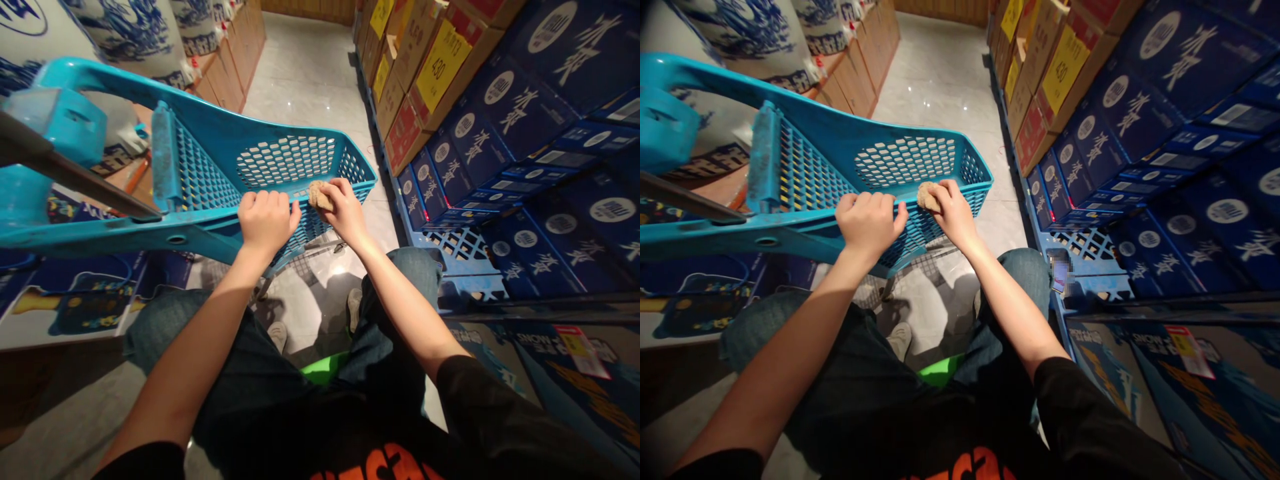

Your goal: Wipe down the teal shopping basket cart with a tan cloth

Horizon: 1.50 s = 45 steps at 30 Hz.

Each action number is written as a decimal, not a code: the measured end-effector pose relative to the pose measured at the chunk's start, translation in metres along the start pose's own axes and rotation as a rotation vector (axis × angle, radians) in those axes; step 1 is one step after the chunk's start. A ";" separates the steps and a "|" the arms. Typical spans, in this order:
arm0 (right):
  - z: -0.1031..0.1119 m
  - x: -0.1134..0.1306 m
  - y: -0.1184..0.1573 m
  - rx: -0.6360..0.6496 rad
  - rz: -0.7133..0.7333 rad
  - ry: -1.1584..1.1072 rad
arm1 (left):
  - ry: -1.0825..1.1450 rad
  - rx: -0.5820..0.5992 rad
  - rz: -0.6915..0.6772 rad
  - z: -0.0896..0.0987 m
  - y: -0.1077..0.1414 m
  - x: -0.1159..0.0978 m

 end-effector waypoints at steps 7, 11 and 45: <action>0.013 -0.020 -0.002 -0.100 -0.094 0.105 | 0.028 0.058 0.007 -0.003 -0.002 -0.013; -0.001 -0.002 0.001 -0.041 0.030 0.095 | -0.009 0.102 0.025 -0.002 -0.002 -0.020; -0.005 -0.027 -0.006 -0.103 -0.004 -0.018 | -0.145 0.144 0.062 -0.006 -0.009 -0.044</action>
Point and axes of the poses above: each hand's wrist, its own y-axis away from the middle knuckle, its own z-axis out of the back of the hand, x = y × z, the point moved 2 cm from there along -y, towards the middle knuckle, and after that the axes turned 10 degrees about z, right-handed, at the moved point
